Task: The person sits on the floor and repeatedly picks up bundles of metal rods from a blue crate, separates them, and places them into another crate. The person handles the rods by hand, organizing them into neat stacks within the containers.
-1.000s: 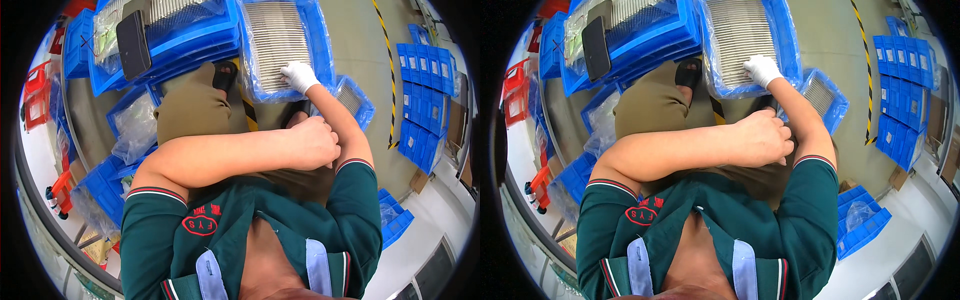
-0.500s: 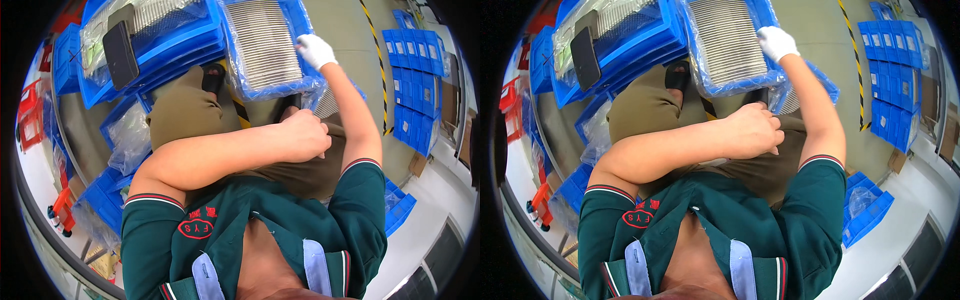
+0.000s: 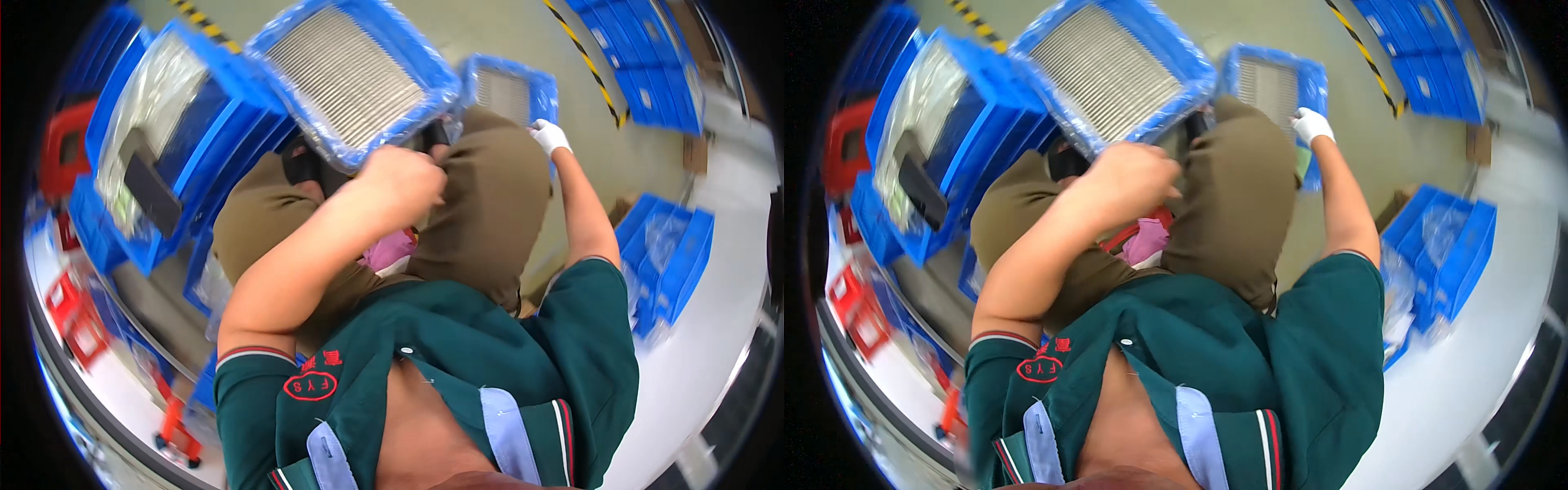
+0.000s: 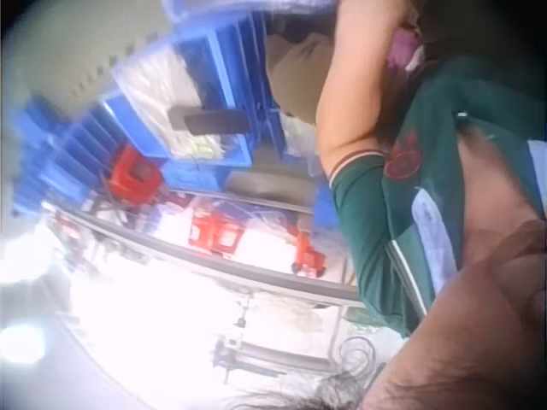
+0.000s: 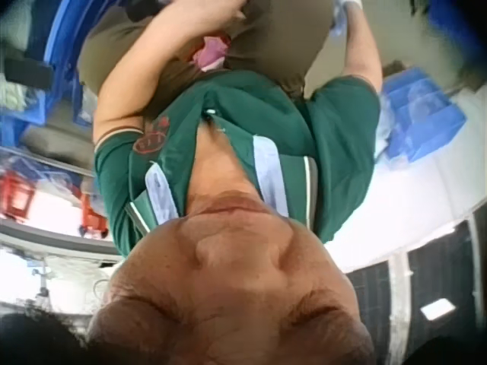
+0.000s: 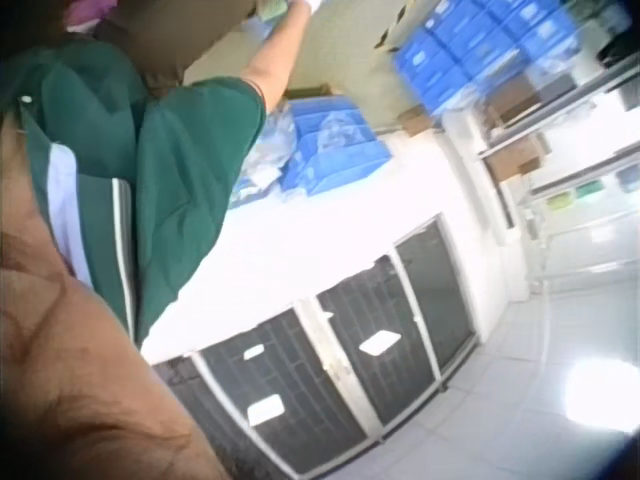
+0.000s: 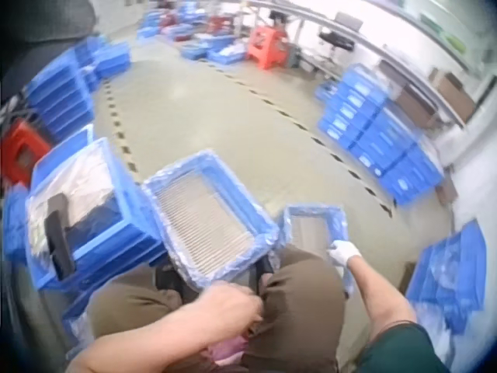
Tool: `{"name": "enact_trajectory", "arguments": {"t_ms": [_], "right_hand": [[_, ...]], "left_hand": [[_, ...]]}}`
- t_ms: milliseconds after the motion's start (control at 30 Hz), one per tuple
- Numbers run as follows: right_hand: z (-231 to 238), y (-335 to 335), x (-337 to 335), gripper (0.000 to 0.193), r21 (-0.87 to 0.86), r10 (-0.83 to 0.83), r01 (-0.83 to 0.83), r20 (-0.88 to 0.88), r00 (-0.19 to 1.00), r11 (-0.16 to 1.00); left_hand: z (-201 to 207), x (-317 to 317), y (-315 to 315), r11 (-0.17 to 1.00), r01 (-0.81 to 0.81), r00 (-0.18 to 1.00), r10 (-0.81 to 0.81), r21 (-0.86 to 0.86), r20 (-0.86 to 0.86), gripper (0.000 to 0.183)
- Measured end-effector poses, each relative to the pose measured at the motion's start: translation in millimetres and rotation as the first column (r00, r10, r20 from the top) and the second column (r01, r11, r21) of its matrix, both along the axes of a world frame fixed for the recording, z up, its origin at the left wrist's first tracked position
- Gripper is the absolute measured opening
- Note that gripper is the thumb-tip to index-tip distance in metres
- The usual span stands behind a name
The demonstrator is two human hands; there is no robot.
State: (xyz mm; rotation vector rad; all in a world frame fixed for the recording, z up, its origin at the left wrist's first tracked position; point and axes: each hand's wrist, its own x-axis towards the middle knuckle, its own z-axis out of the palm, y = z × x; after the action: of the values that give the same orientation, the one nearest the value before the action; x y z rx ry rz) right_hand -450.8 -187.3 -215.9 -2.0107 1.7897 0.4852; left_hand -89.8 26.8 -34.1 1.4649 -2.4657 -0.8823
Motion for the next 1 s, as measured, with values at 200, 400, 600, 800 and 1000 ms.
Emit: {"name": "enact_trajectory", "arguments": {"t_ms": [200,400,600,800,1000], "right_hand": [[-28,87,-74,0.028,0.073,-0.193,0.202,-0.114,0.975,0.977],[-35,103,-83,0.027,-0.034,-0.272,0.27,-0.082,0.959,0.962],[-63,96,-73,0.024,-0.065,-0.091,0.086,-0.073,0.993,0.994],[-95,92,-71,0.02,-0.228,0.214,-0.234,-0.107,0.971,0.945],[-128,73,-67,0.029,-0.234,0.27,-0.289,-0.112,0.957,0.928]], "left_hand": [[11,20,-13,0.994,-0.105,0.984,0.109,-0.036,0.143,0.024],[10,10,-19,0.992,-0.121,0.972,0.11,0.042,0.207,0.024],[-8,5,-26,0.991,-0.112,0.963,0.089,0.079,0.254,0.025],[-14,-3,-33,0.986,-0.122,0.962,0.089,0.116,0.257,0.026],[-18,-8,-38,0.978,-0.152,0.962,0.113,0.145,0.248,0.024]]}}
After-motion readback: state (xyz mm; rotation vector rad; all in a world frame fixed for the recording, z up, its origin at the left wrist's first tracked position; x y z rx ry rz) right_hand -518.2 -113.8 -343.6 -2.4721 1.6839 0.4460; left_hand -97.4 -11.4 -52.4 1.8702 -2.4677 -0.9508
